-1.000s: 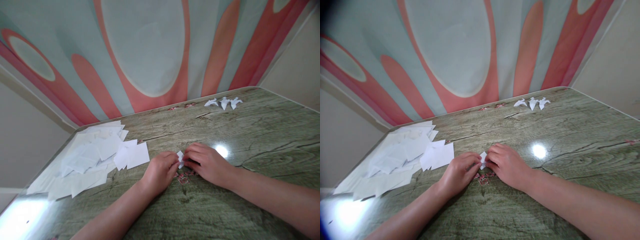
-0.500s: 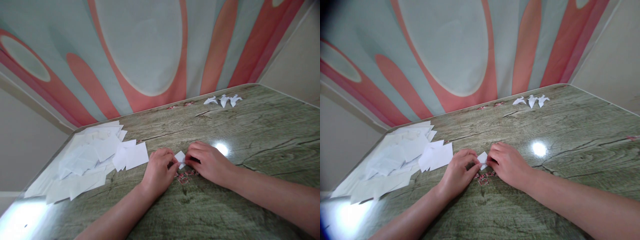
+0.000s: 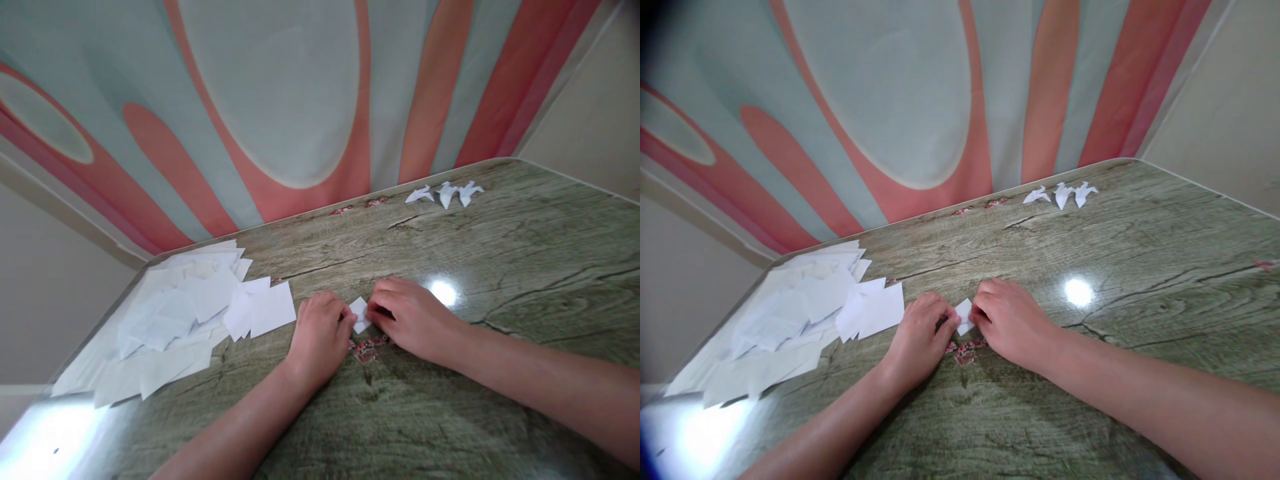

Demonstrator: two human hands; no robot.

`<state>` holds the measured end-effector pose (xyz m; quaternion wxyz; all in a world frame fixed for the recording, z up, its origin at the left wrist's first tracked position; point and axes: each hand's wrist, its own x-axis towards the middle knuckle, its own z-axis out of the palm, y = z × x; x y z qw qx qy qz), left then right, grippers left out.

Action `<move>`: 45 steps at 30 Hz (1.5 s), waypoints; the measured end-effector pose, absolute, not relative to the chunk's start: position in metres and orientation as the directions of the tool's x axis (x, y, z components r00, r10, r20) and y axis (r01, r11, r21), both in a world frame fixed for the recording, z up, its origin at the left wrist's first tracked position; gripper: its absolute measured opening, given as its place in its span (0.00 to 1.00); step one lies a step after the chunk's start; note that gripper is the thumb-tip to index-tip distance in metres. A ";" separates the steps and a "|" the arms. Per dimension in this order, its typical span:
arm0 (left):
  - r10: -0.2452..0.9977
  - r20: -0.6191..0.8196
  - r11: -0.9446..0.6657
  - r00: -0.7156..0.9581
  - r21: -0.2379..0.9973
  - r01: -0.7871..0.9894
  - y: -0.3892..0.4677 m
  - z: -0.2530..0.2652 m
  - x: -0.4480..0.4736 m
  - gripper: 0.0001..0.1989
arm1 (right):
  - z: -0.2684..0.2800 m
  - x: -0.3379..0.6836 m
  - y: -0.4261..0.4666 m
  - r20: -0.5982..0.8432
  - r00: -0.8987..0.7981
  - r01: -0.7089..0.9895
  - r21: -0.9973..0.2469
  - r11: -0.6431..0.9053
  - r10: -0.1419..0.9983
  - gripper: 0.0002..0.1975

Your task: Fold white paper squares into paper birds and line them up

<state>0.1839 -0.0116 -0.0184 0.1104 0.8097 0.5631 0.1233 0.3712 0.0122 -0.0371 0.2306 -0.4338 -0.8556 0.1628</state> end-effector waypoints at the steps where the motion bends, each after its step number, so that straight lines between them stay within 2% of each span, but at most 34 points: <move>1: 0.940 0.072 -0.339 0.334 0.309 0.889 -0.012 -0.019 0.185 0.08 | -0.037 0.371 0.012 0.252 -0.512 0.670 -0.481 0.565 0.821 0.08; 7: 0.946 0.070 -0.323 0.316 0.279 0.904 -0.010 -0.018 0.187 0.08 | -0.034 0.369 0.012 0.232 -0.491 0.690 -0.485 0.538 0.839 0.07; 15: 0.957 0.055 -0.286 0.283 0.307 0.908 -0.005 -0.018 0.186 0.07 | -0.033 0.369 0.015 0.212 -0.471 0.702 -0.498 0.509 0.856 0.06; 18: 0.961 0.062 -0.275 0.270 0.338 0.900 -0.004 -0.019 0.186 0.05 | -0.037 0.371 0.014 0.272 -0.510 0.622 -0.539 0.568 0.816 0.05; 21: 0.963 0.062 -0.265 0.262 0.385 0.884 -0.004 -0.021 0.184 0.03 | -0.041 0.374 0.011 0.333 -0.589 0.537 -0.520 0.665 0.736 0.11; 27: 0.968 0.038 -0.237 0.246 0.445 0.863 -0.002 -0.021 0.182 0.07 | -0.038 0.384 0.010 0.325 -0.638 0.555 -0.435 0.709 0.698 0.14; 35: 0.955 0.037 -0.275 0.294 0.484 0.831 0.001 -0.023 0.176 0.07 | -0.030 0.395 0.017 0.263 -0.663 0.604 -0.366 0.708 0.701 0.16; 39: 0.936 0.038 -0.319 0.351 0.513 0.797 0.002 -0.020 0.174 0.07 | -0.037 0.404 0.025 0.298 -0.614 0.592 -0.440 0.676 0.731 0.16; 42: 0.888 0.086 -0.418 0.452 0.562 0.714 0.003 -0.020 0.172 0.08 | -0.046 0.405 0.032 0.366 -0.542 0.557 -0.517 0.649 0.757 0.13; 45: 0.839 0.144 -0.506 0.525 0.561 0.655 0.004 -0.022 0.171 0.08 | -0.049 0.400 0.034 0.342 -0.587 0.545 -0.503 0.671 0.734 0.09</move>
